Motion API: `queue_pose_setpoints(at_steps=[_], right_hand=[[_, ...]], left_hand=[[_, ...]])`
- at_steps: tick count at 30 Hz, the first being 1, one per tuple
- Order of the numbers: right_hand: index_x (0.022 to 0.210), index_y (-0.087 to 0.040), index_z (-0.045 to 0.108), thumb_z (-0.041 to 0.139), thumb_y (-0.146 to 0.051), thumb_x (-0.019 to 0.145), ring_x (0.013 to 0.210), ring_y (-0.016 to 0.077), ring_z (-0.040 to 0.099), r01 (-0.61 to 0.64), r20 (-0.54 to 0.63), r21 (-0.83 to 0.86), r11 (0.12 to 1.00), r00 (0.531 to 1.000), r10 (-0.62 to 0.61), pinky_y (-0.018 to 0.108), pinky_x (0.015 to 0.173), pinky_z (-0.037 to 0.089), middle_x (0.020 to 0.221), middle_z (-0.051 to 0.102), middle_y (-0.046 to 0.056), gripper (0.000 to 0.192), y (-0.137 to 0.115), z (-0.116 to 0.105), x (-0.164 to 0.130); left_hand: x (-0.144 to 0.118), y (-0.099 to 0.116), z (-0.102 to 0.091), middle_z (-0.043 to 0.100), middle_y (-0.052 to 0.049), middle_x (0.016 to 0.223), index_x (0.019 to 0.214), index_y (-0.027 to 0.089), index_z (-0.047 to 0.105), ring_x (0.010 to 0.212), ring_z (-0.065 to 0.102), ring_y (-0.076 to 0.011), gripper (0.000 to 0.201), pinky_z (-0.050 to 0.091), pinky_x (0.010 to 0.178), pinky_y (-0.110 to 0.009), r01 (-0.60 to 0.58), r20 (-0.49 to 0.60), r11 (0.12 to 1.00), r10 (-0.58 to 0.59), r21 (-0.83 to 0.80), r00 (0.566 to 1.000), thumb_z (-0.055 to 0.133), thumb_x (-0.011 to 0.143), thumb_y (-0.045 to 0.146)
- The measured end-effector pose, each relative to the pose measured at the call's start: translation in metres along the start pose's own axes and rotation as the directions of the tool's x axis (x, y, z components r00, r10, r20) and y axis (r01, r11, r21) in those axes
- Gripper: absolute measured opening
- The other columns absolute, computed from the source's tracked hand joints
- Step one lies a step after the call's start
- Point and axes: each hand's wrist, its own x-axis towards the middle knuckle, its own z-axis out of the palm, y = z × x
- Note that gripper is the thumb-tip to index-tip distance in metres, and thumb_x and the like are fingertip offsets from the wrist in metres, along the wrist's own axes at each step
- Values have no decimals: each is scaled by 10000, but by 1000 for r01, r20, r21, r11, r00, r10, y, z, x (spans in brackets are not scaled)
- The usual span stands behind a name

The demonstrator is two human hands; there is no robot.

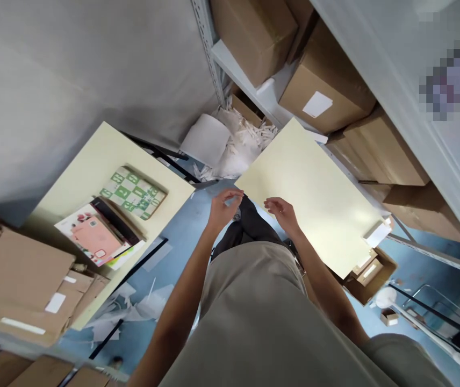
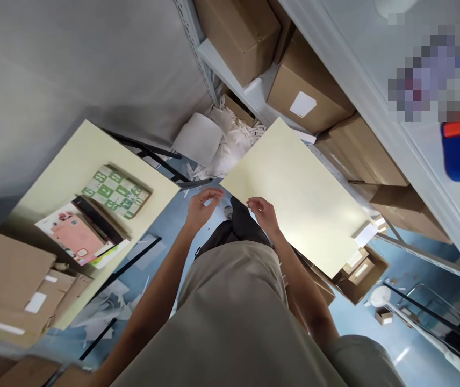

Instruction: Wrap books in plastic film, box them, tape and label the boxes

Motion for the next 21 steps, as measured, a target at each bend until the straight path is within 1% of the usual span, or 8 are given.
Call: queue_pose_setpoints(at_steps=[2, 5, 7, 9, 13, 16, 21], right_hand=[[1146, -263, 819, 828, -777, 908, 1139, 294, 857, -4, 36, -26, 1000, 999, 5, 505, 1075, 685, 1217, 899, 118, 566, -14, 12, 33], [1145, -269, 819, 820, -777, 922, 1131, 283, 859, 28, 104, -28, 999, 994, -25, 505, 1108, 673, 1224, 900, 109, 555, -35, 34, 79], [1151, -273, 818, 805, -779, 940, 1132, 280, 859, 46, 144, -21, 999, 989, -43, 496, 1115, 667, 1221, 900, 103, 549, -49, 50, 101], [1159, -275, 814, 792, -791, 951, 1134, 281, 858, 49, 163, -18, 999, 986, -46, 493, 1115, 662, 1214, 900, 99, 556, -62, 64, 118], [1174, -273, 809, 812, -828, 927, 1133, 300, 862, 9, 170, -9, 1000, 985, -8, 516, 1126, 656, 1216, 902, 104, 607, -78, 87, 139], [1177, -274, 813, 827, -853, 906, 1158, 321, 861, -28, 170, -10, 1000, 985, 29, 534, 1146, 650, 1226, 901, 112, 640, -85, 101, 148], [1181, -262, 810, 832, -844, 912, 1163, 327, 857, -39, 149, -7, 999, 988, 40, 537, 1146, 651, 1239, 895, 119, 642, -94, 120, 151]], left_hand=[[20, 0, -13, 892, -89, 1129, 950, 241, 833, 1123, 836, -300, 181, 673, 1098, -501, 17, -39, 1000, -16, 23, 999, 747, 931, 399], [48, -2, -32, 889, -95, 1128, 953, 230, 825, 1113, 836, -303, 221, 671, 1095, -505, 56, -105, 998, -53, 28, 993, 749, 934, 436], [64, -5, -42, 887, -103, 1130, 950, 227, 822, 1103, 838, -304, 241, 672, 1089, -500, 89, -131, 996, -87, 16, 988, 764, 932, 460], [78, -7, -49, 887, -105, 1131, 952, 228, 821, 1091, 838, -299, 252, 675, 1082, -488, 119, -139, 993, -117, 1, 983, 779, 930, 476], [102, -14, -57, 885, -114, 1166, 962, 225, 819, 1100, 838, -293, 252, 686, 1062, -466, 142, -137, 988, -149, -56, 979, 771, 945, 472], [119, -19, -62, 882, -117, 1160, 952, 222, 817, 1097, 842, -289, 213, 696, 1034, -452, 145, -98, 984, -155, -106, 983, 751, 948, 424], [134, -18, -73, 879, -98, 1157, 982, 220, 828, 1112, 842, -255, 154, 678, 1056, -409, 104, -25, 987, -108, -119, 994, 688, 964, 282]])
